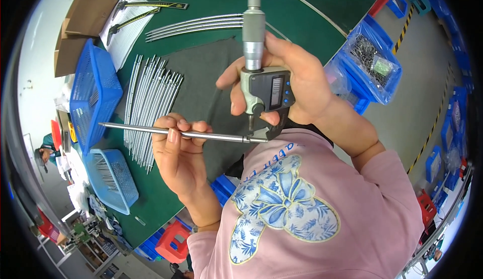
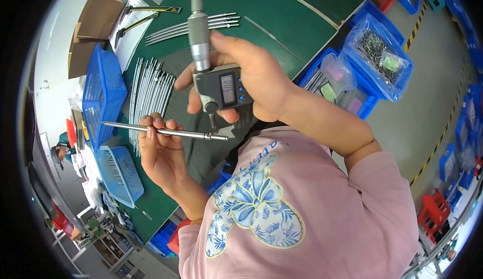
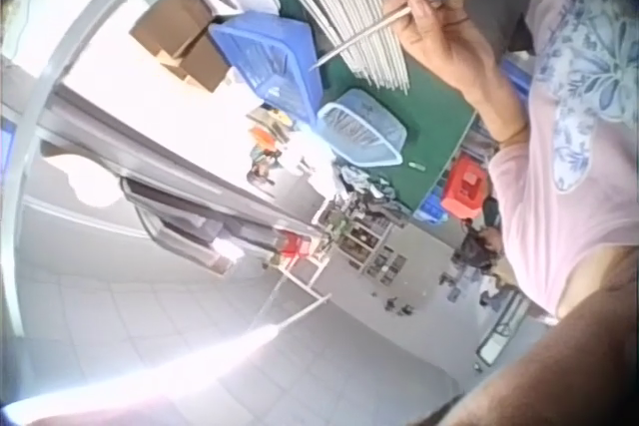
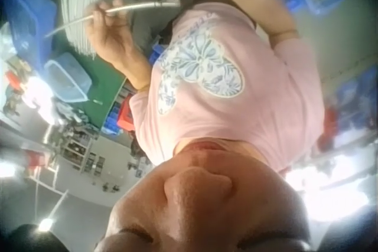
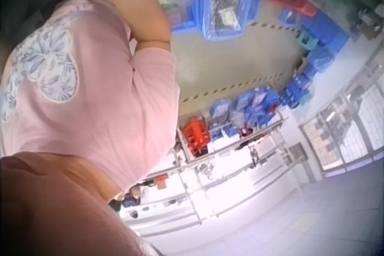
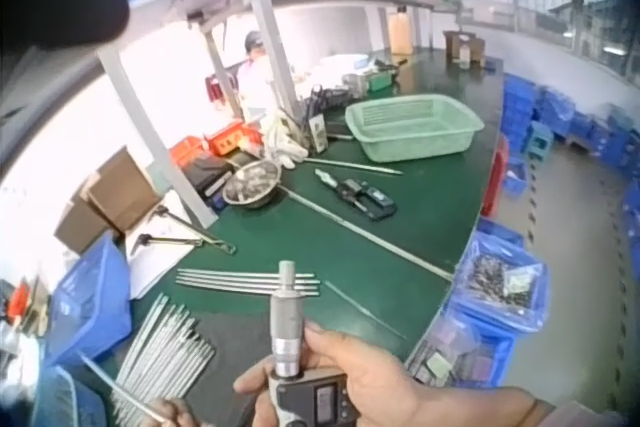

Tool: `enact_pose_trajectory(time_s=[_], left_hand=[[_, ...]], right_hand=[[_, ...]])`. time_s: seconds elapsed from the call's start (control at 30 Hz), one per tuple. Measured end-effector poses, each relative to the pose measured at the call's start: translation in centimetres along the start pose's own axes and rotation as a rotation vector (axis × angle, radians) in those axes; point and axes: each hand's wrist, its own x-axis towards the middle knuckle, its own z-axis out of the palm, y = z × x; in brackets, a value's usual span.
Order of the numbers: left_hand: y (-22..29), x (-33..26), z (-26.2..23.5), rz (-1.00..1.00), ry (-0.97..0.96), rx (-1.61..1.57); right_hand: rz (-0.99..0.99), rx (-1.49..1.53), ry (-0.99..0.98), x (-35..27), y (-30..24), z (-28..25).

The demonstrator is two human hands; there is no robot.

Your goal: Inspecting and measuring metal rods using a digital micrometer on a workshop bench.

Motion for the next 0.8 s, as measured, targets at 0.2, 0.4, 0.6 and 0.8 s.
enact_pose_trajectory(time_s=[0.2,0.4,0.6,0.8], left_hand=[[3.0,0.7,-1.0,0.326,0.052,0.373],[2.7,0.5,-3.0,0.474,-0.213,1.244],[2.6,0.0,-2.9,0.483,-0.24,1.5],[3.3,0.2,-3.3,0.536,-0.344,1.612]], right_hand=[[-0.136,-0.107,0.16,0.2,-0.8,-1.8],[-0.166,-0.046,0.153,0.1,-1.9,-2.2],[-0.099,-0.061,0.144,-0.4,-2.6,-1.6],[-0.013,-0.089,0.115,-0.3,-2.0,-1.1]])
